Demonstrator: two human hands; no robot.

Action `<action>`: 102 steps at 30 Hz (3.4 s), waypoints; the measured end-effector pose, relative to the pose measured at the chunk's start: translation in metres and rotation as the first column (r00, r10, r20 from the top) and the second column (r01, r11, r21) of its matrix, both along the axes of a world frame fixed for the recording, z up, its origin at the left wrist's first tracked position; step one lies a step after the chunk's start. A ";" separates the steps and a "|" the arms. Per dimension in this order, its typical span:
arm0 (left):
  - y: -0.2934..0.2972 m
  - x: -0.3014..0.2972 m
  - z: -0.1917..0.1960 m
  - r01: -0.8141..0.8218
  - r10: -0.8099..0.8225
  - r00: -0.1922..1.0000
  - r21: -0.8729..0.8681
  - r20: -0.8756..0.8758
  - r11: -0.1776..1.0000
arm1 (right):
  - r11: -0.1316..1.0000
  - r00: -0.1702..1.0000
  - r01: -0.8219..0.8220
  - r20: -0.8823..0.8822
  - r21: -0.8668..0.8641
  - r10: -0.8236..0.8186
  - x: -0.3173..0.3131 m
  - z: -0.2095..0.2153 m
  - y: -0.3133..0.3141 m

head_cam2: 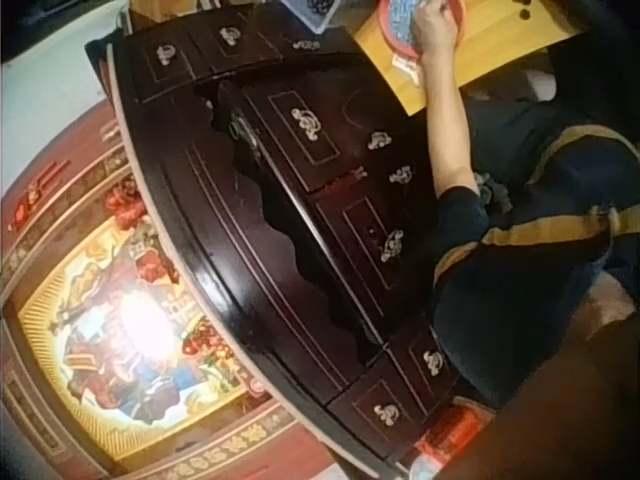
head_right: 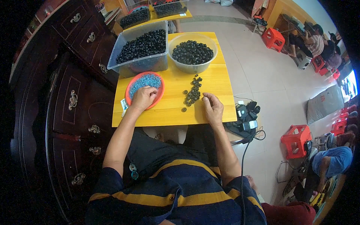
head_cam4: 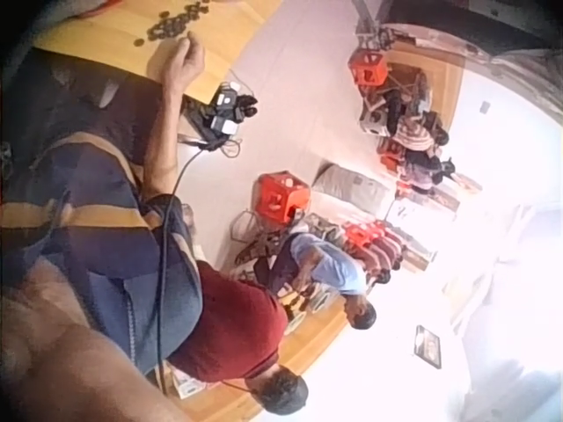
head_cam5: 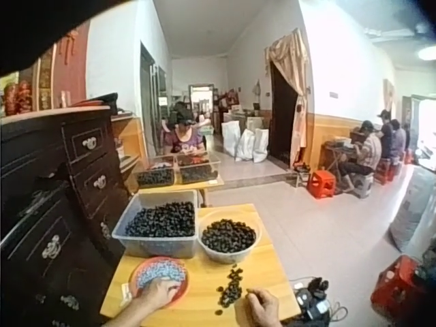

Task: The person assembles small black components by hand, arranges them on the table, and sorts through beads in a tray and plastic containers.

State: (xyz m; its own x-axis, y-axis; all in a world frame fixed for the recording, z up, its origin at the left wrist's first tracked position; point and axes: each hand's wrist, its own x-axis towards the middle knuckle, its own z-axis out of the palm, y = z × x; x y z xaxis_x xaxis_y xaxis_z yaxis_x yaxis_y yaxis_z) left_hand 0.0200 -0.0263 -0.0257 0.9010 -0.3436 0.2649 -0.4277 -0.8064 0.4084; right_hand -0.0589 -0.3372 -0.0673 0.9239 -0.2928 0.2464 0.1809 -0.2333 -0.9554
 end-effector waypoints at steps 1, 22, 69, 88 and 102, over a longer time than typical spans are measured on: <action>-0.001 0.000 0.001 0.004 -0.004 1.000 0.001 -0.001 1.000 | 1.000 1.000 0.003 0.005 0.008 -0.003 0.000 0.000 0.000; -0.003 -0.004 0.007 0.084 -0.091 0.992 0.081 0.085 0.993 | 1.000 1.000 0.001 0.023 -0.003 -0.001 -0.003 0.006 0.000; -0.018 -0.034 0.029 -0.029 -0.097 0.976 -0.564 -0.193 0.825 | 0.966 0.999 -0.041 0.018 0.255 0.038 -0.002 -0.001 0.003; -0.109 -0.057 0.000 -0.126 -0.405 0.838 -0.852 -0.366 0.509 | 0.910 0.978 -0.198 0.008 0.364 0.210 -0.016 -0.001 0.026; -0.122 -0.052 -0.011 -0.089 -0.414 0.837 -0.836 -0.358 0.542 | 0.917 0.968 -0.237 0.002 0.321 0.250 -0.019 0.004 0.023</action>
State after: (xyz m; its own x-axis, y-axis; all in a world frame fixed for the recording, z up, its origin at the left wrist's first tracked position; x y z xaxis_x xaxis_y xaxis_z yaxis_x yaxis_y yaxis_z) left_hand -0.0319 -0.1485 -0.0371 0.9278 -0.3655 0.0750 -0.0654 0.0384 0.9971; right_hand -0.0784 -0.3144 -0.0637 0.9834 -0.1142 0.1410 0.1553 0.1281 -0.9795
